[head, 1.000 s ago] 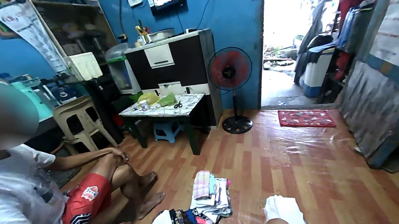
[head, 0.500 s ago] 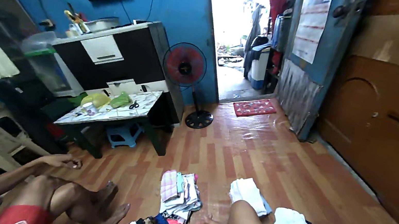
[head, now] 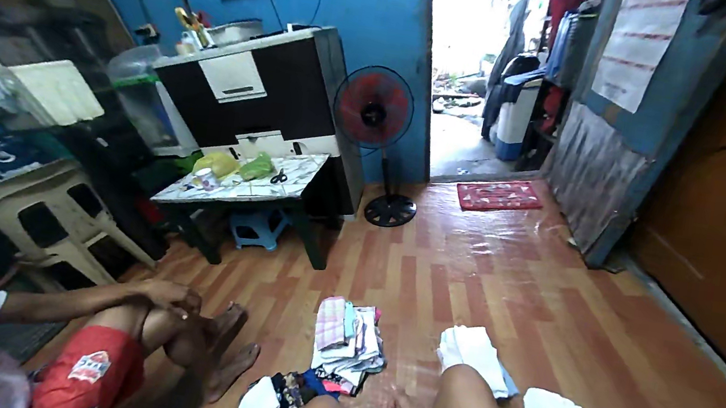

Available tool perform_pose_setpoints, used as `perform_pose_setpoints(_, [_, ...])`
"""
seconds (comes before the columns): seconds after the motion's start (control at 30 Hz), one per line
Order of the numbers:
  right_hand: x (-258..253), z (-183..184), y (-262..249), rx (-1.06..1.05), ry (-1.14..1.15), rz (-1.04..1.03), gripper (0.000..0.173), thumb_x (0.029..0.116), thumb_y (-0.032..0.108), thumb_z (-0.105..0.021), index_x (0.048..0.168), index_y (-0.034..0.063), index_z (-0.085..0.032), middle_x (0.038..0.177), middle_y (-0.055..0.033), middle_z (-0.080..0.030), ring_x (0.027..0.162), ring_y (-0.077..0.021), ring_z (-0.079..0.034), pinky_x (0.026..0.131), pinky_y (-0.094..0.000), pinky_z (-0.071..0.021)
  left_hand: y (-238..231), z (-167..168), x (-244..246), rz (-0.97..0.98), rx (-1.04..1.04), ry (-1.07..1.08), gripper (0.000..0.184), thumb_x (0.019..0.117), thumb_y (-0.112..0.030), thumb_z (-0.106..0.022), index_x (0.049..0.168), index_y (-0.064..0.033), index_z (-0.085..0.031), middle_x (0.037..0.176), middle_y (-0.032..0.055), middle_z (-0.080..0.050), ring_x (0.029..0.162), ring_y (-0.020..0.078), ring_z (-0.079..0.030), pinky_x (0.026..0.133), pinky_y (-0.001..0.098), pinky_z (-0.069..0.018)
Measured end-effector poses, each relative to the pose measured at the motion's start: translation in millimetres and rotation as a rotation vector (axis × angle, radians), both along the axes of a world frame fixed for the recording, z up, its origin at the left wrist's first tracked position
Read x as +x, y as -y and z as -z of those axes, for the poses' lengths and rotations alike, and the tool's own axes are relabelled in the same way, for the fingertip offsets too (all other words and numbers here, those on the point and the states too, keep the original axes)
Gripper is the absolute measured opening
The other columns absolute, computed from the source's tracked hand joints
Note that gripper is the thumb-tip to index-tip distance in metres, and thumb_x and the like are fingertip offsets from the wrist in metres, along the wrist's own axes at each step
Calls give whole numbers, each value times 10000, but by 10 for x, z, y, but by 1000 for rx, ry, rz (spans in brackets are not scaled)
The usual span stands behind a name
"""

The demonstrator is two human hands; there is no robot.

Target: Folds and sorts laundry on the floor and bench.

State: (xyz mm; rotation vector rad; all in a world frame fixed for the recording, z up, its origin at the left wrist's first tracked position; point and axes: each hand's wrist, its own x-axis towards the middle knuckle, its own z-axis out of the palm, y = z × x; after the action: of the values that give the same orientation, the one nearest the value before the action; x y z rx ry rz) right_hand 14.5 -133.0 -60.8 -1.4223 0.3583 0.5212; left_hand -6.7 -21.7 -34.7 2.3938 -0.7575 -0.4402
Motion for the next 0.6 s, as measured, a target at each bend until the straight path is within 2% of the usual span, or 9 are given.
perform_pose_setpoints(0.07, [-77,-275,22,3,2,38,592,1129,434,-247,1187,-27,-615,1062,-173,-658,954,-239,-631,903,-444,-517,53,-188,-46,-5,24,-33,582,887,-136,-706,1349,168,-526,1393,316,-563,1349,374,-532,1178,405,-375])
perform_pose_setpoints(0.13, [-83,-338,33,38,31,44,584,1134,408,-246,1201,-46,-607,1082,-188,-650,965,-250,-624,914,-443,-510,117,-497,-94,-30,90,-83,550,902,-90,-691,1365,156,-523,1401,291,-574,1356,339,-539,1179,388,-373])
perform_pose_setpoints(0.23, [-46,-185,65,65,87,18,598,1121,458,-252,1202,-18,-605,1094,-174,-651,990,-249,-630,924,-466,-520,90,-359,-61,-48,-6,-22,556,883,-95,-702,1335,178,-528,1326,313,-612,1286,366,-590,1147,408,-417])
perform_pose_setpoints(0.33, [-67,-268,76,52,97,16,541,1133,395,-266,1183,-29,-599,1045,-146,-641,937,-209,-616,897,-426,-515,47,-81,-27,-38,-90,70,584,831,-98,-722,1299,200,-541,1281,323,-632,1252,383,-610,1141,422,-428])
perform_pose_setpoints(0.37, [-50,-261,86,30,91,10,536,1132,388,-265,1166,-20,-611,1025,-126,-653,915,-191,-626,875,-411,-525,69,-166,-37,-37,-59,42,591,840,-87,-725,1317,200,-525,1307,322,-618,1276,380,-594,1156,418,-408])
perform_pose_setpoints(0.43, [-44,-307,85,1,33,22,565,1132,404,-240,1137,-11,-624,1026,-125,-664,929,-201,-633,894,-421,-517,159,-412,-88,-60,12,-12,594,845,-45,-735,1345,185,-515,1345,307,-604,1310,359,-574,1165,405,-392])
perform_pose_setpoints(0.5, [-66,-392,4,-14,-43,97,595,1133,422,-256,1189,-37,-631,1107,-188,-664,1014,-261,-633,983,-477,-486,164,-462,-117,-78,-1,-31,604,826,-31,-745,1341,186,-515,1327,311,-611,1292,363,-582,1154,413,-402])
perform_pose_setpoints(0.6, [-18,-80,34,64,74,55,590,1117,440,-269,1065,-12,-646,977,-122,-673,899,-203,-650,875,-432,-540,94,-257,-64,-87,-101,-22,598,809,-27,-754,1313,197,-525,1265,314,-639,1229,368,-621,1117,438,-447])
